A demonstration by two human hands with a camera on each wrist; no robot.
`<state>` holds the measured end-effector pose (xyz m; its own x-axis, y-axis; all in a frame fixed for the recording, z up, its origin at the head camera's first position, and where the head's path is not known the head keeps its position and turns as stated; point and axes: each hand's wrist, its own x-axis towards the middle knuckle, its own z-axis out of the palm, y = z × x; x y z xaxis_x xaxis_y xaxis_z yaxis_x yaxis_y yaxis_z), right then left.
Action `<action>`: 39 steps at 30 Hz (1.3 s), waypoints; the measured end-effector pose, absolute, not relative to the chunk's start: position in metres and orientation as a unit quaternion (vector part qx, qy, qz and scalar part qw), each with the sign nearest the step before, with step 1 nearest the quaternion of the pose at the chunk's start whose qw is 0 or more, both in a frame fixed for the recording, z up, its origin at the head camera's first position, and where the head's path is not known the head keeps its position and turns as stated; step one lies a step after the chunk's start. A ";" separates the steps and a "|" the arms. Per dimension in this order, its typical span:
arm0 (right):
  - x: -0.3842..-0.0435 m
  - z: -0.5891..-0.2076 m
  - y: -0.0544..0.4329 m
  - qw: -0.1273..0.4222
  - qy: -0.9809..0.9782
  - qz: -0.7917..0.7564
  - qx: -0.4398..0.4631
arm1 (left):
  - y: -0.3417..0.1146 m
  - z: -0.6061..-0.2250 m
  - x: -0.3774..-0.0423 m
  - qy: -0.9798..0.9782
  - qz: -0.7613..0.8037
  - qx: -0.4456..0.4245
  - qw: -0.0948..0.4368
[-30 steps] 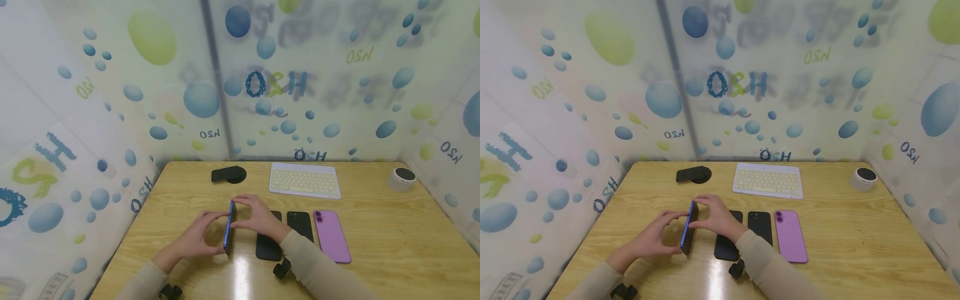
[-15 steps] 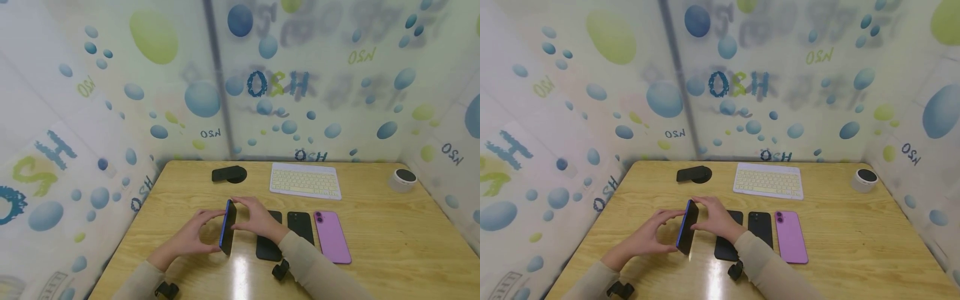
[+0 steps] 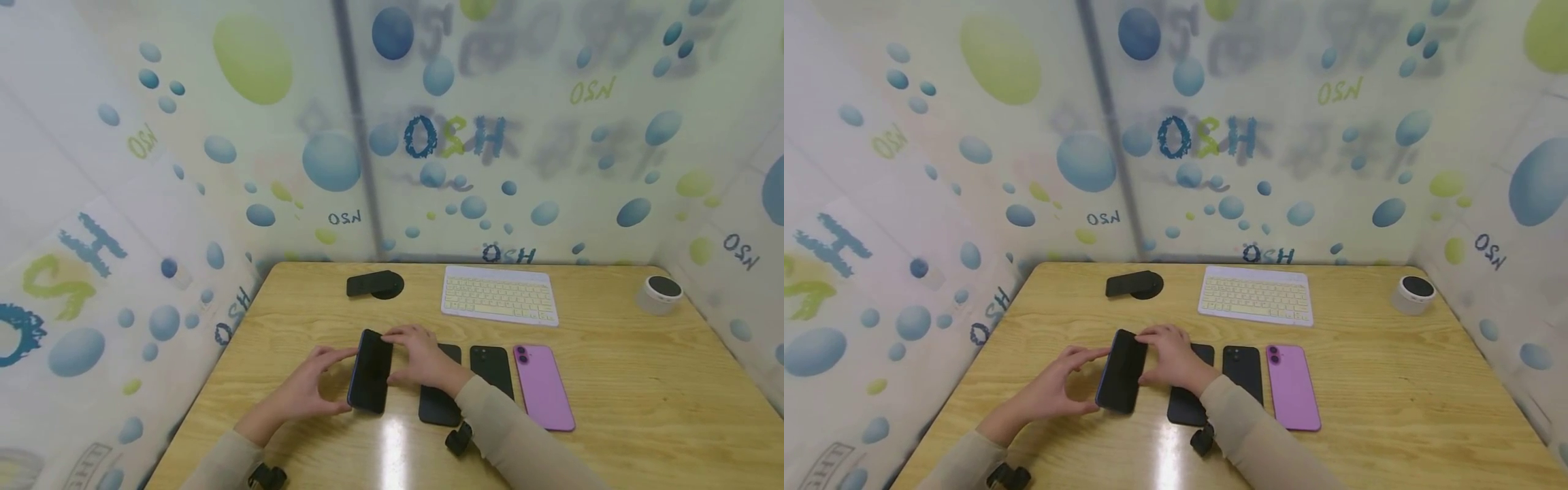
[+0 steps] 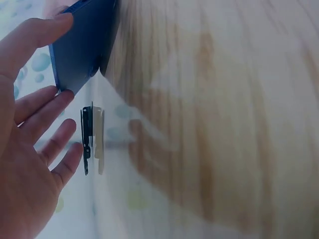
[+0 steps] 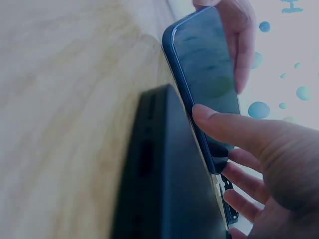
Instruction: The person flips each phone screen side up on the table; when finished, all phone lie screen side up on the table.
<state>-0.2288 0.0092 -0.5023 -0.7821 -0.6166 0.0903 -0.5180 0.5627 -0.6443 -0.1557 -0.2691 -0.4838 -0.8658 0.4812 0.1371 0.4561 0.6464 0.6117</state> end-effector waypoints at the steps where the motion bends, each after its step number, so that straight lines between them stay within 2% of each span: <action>1: -0.229 -0.502 0.010 0.074 0.880 -0.341 -0.323 | -0.269 -0.484 -0.156 0.908 0.330 0.258 0.018; 8: -0.232 -0.505 0.013 0.071 0.880 -0.313 -0.351 | -0.267 -0.490 -0.155 0.931 0.263 0.251 -0.023; 13: -0.232 -0.504 0.013 0.073 0.881 -0.293 -0.365 | -0.264 -0.492 -0.154 0.947 0.210 0.243 -0.029; 22: -0.229 -0.501 0.016 0.097 0.873 -0.305 -0.369 | -0.261 -0.492 -0.154 0.957 0.157 0.242 0.000; 29: -0.228 -0.501 0.021 0.090 0.873 -0.303 -0.371 | -0.260 -0.488 -0.158 0.948 0.155 0.277 0.009; 39: -0.224 -0.500 0.062 0.089 0.891 -0.296 -0.334 | -0.229 -0.480 -0.165 0.933 0.217 0.286 0.035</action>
<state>-0.2237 0.0620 -0.4997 -0.7614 -0.6472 0.0388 -0.5419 0.6024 -0.5860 -0.1648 -0.2290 -0.4799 -0.8337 0.5492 0.0583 0.5186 0.7422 0.4245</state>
